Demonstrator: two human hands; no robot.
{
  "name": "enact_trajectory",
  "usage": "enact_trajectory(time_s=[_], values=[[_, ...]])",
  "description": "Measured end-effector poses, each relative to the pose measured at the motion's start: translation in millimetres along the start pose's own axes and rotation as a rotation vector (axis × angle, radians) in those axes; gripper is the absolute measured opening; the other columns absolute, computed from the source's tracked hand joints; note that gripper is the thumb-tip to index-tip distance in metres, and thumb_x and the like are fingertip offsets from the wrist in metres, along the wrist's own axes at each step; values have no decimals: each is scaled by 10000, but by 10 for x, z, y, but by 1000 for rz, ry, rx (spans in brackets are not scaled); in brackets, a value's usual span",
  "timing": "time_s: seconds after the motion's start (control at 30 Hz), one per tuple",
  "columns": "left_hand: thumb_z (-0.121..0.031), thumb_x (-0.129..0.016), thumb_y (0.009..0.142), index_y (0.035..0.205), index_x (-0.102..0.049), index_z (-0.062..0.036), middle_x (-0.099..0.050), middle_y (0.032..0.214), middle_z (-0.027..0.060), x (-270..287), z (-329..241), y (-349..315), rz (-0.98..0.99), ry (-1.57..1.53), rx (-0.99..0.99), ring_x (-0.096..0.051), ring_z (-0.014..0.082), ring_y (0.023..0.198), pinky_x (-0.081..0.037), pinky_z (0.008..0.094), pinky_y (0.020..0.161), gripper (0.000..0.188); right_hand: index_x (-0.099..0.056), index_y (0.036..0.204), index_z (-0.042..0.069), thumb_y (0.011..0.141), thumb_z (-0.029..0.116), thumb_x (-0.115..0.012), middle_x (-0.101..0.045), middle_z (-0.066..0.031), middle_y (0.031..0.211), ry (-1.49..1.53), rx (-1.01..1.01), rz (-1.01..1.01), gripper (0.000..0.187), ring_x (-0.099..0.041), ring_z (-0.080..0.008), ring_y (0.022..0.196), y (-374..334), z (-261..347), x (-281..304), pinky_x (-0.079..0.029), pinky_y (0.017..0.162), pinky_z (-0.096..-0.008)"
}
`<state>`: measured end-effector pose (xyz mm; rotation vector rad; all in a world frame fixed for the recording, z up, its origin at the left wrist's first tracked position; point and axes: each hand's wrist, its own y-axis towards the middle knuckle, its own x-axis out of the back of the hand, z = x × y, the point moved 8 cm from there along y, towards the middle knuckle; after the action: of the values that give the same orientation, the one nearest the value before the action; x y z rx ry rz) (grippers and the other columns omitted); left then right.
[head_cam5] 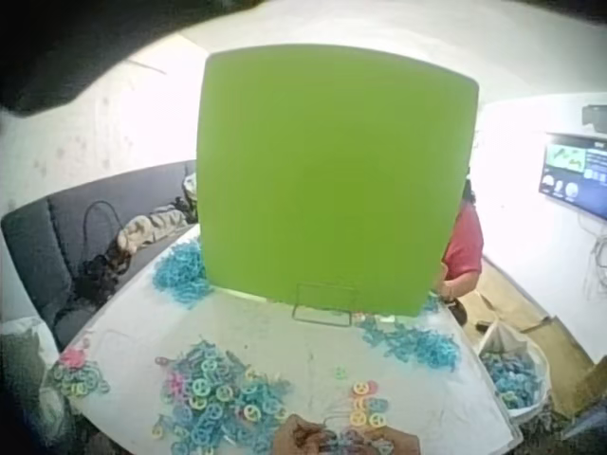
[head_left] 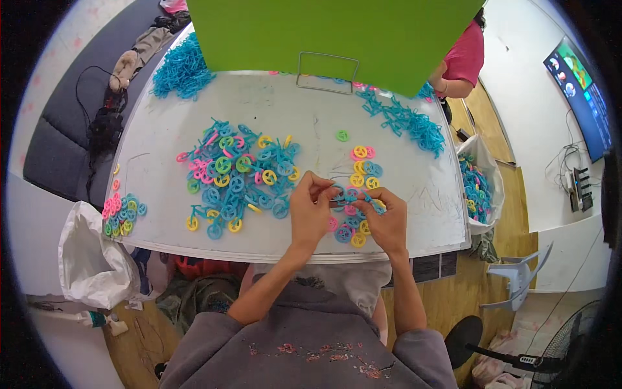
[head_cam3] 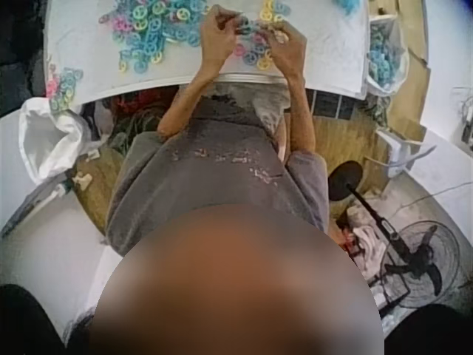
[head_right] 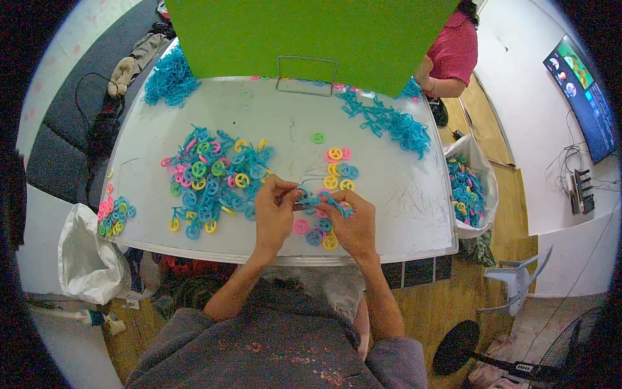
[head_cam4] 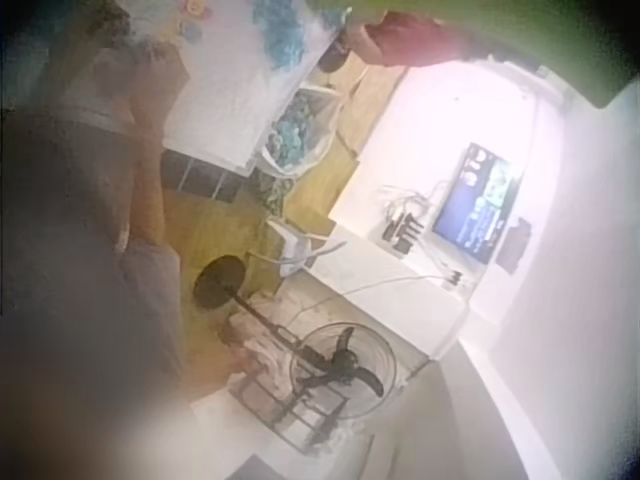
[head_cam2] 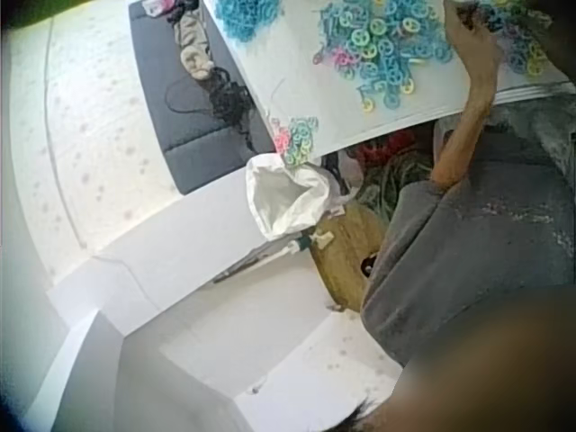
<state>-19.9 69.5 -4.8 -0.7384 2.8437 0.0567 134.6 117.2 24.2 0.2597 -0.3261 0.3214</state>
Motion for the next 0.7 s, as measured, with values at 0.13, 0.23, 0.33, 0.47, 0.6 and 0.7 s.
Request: enact_trajectory(time_s=[0.13, 0.23, 0.33, 0.47, 0.6, 0.7], values=[[100, -488, 868, 889, -507, 23, -635, 841, 91, 11, -90, -58, -29, 75, -167, -644, 128, 800, -554, 262, 648, 82, -662, 832, -4, 768, 44, -716, -681, -76, 766, 122, -81, -21, 97, -602, -121, 704, -12, -90, -50, -472, 684, -269], [85, -512, 868, 876, -502, 16, -633, 826, 90, 29, -43, -3, -1, 1, -99, -641, 125, 784, -549, 254, 645, 70, -652, 850, -17, 793, 13, -698, -657, -33, 779, 145, -146, -77, 79, -584, -74, 729, -30, -100, -42, -476, 668, -240], [39, -553, 878, 877, -494, -2, -634, 846, 91, 20, 81, 68, 52, -146, 67, -639, 130, 783, -555, 259, 669, 72, -642, 848, -18, 787, -18, -682, -661, -46, 780, 15, -55, -120, 73, -592, -84, 732, -33, -7, 2, -485, 676, -249], [-17, -584, 890, 896, -491, -32, -631, 876, 81, -54, 226, 97, 120, -420, 306, -635, 139, 795, -566, 285, 713, 94, -655, 849, 13, 738, 8, -719, -687, -111, 830, -84, 114, -211, 128, -638, -179, 711, -48, 168, 44, -491, 673, -300], [-53, -544, 925, 925, -476, -53, -622, 930, 105, -55, 230, 86, 142, -422, 320, -634, 189, 852, -551, 327, 768, 68, -658, 868, 6, 746, 12, -719, -685, -103, 814, -28, 129, -154, 137, -636, -164, 692, -38, 137, 17, -495, 669, -290], [-26, -542, 919, 925, -480, -37, -619, 917, 98, -58, 96, 93, 139, -308, 159, -633, 171, 815, -566, 318, 747, 63, -662, 899, -17, 768, 26, -718, -679, -74, 790, 118, -32, -61, 149, -618, -121, 690, -1, -31, 8, -494, 659, -269]])
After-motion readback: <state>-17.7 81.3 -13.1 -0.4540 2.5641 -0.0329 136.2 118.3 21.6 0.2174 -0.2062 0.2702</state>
